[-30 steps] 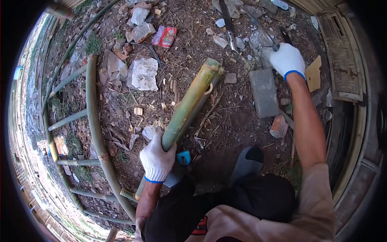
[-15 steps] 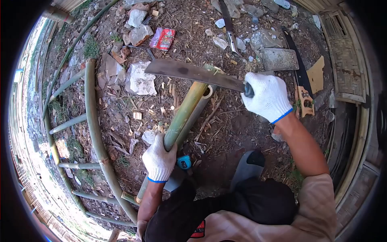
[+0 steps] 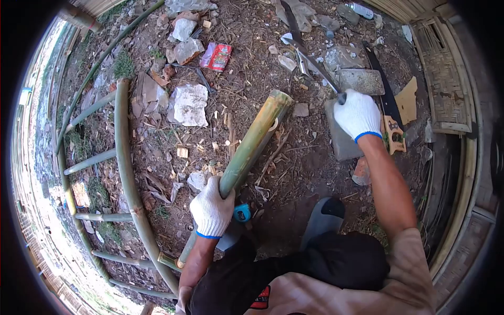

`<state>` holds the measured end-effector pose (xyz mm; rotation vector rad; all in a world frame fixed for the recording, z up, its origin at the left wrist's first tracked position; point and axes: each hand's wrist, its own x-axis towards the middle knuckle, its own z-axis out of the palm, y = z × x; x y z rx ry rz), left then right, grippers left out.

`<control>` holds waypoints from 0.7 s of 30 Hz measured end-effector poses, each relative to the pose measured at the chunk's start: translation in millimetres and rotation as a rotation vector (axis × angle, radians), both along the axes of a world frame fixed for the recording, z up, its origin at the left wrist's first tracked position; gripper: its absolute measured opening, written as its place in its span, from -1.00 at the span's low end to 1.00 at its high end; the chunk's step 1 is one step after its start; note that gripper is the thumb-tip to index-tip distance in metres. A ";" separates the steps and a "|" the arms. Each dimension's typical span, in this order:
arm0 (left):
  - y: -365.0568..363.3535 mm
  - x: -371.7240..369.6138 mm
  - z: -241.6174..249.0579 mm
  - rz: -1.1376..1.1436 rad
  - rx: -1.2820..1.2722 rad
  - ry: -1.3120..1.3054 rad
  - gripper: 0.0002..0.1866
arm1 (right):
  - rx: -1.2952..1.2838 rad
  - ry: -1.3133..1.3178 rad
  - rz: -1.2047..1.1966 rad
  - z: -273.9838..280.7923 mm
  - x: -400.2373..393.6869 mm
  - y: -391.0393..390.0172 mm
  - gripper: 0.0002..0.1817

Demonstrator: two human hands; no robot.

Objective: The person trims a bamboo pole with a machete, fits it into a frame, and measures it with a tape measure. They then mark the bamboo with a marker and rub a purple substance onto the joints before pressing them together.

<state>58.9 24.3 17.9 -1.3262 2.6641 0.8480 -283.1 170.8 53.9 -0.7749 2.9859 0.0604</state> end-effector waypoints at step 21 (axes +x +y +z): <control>-52.3 13.6 36.4 -0.037 0.551 0.177 -0.61 | -0.594 -0.049 0.215 33.1 57.0 -5.3 -0.76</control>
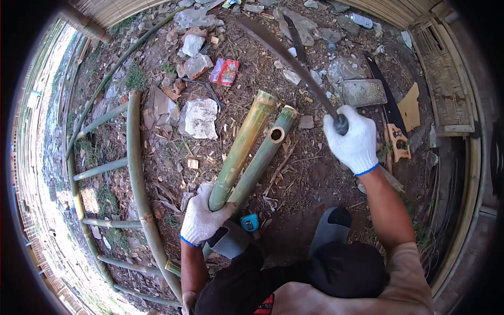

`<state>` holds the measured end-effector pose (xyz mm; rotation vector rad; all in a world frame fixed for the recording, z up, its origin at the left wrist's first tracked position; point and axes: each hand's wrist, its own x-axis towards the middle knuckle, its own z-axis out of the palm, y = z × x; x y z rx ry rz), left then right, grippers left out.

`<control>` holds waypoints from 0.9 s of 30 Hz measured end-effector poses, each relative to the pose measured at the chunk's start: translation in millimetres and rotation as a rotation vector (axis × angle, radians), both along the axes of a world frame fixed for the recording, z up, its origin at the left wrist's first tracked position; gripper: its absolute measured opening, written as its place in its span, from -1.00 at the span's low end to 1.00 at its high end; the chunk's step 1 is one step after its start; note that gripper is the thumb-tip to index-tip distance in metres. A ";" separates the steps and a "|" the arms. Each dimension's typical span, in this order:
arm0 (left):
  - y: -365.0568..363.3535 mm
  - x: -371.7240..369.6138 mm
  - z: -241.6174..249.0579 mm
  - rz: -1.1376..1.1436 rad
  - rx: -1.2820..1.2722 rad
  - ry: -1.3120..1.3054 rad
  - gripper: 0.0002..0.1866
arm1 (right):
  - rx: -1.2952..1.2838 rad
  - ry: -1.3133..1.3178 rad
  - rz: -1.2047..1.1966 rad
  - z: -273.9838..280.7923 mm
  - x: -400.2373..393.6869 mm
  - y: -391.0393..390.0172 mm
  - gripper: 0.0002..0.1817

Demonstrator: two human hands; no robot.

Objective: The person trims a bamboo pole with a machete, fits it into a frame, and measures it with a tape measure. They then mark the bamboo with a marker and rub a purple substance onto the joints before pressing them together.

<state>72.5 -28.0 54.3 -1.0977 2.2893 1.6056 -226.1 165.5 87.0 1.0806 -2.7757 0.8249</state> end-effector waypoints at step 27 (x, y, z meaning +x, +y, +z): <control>-4.8 -16.0 -13.6 0.004 0.374 -0.075 -0.46 | 0.151 0.081 0.396 -34.2 42.5 -15.4 -0.80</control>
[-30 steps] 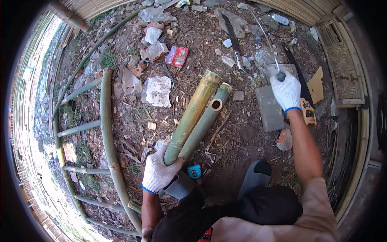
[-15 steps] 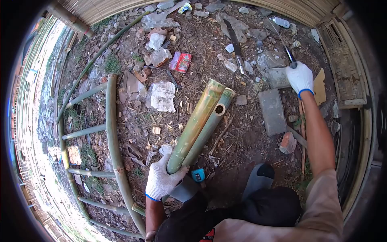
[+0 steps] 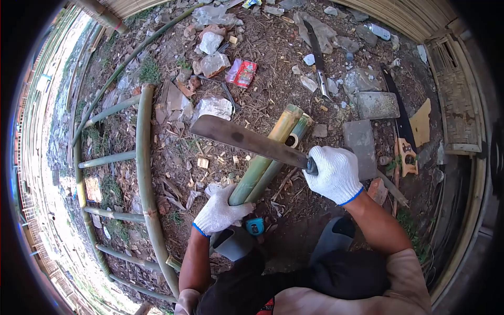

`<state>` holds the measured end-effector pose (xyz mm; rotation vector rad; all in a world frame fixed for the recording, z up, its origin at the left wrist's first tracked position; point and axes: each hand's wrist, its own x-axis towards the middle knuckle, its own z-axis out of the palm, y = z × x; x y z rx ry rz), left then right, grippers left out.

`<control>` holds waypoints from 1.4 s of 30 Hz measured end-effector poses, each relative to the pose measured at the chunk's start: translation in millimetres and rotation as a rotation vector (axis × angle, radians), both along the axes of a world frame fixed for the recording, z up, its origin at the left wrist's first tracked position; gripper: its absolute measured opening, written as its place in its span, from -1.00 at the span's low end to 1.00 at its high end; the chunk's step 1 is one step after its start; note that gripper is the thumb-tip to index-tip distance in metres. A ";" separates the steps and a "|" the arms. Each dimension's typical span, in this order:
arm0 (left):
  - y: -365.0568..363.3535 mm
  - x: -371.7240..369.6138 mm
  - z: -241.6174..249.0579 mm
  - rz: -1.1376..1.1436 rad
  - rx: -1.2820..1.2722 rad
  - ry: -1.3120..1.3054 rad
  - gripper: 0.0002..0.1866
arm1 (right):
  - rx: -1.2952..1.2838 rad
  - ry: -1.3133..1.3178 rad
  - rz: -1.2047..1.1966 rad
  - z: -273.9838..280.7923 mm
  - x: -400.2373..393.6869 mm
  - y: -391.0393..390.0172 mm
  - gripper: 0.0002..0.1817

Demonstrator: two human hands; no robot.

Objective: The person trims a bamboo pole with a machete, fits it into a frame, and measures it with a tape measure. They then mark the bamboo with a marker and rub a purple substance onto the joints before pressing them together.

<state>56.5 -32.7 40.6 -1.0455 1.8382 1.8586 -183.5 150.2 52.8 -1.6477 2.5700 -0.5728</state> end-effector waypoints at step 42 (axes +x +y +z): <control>29.5 17.8 20.3 0.046 -0.419 -0.017 -0.64 | 0.131 -0.073 -0.750 -20.5 -150.6 -9.7 -0.76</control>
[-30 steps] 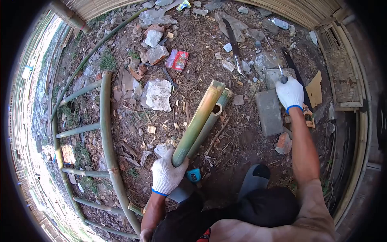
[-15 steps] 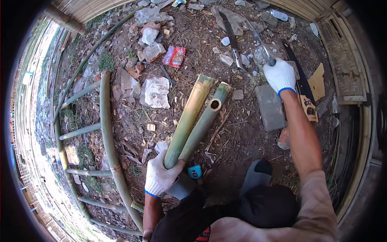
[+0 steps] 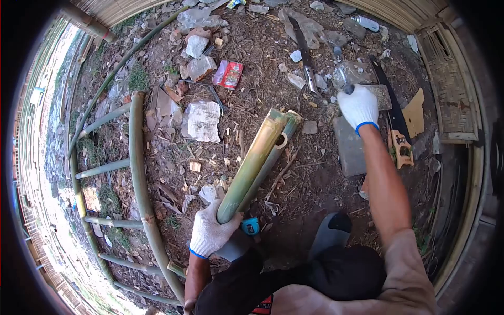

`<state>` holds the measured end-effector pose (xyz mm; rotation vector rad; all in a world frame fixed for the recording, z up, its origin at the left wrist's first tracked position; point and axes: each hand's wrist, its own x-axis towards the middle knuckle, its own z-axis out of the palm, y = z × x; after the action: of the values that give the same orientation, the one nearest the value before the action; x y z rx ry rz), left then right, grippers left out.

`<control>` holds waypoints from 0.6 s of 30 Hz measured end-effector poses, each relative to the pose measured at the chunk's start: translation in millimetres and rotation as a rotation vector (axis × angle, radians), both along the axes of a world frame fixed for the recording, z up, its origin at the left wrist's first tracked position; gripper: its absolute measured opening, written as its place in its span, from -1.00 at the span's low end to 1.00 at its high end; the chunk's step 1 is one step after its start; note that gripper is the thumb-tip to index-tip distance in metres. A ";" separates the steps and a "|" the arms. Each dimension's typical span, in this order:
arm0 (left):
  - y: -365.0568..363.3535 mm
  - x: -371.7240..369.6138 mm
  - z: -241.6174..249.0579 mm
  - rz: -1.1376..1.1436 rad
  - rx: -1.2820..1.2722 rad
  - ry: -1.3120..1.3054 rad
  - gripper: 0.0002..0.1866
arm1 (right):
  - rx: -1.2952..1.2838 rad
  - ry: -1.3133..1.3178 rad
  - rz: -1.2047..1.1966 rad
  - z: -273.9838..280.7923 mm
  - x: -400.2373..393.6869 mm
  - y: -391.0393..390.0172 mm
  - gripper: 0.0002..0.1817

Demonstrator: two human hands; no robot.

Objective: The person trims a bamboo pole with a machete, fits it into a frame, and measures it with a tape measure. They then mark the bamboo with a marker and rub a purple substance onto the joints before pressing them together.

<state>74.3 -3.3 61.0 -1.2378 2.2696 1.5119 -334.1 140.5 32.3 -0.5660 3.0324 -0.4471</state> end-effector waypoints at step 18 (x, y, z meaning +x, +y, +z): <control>18.5 -8.3 -31.2 0.081 -0.525 -0.084 -0.66 | 0.206 0.145 0.061 34.1 27.8 41.7 -0.78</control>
<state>66.0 15.3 29.8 -1.4920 2.6810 0.8785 -306.3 182.2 66.5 -0.7033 3.1330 -0.0927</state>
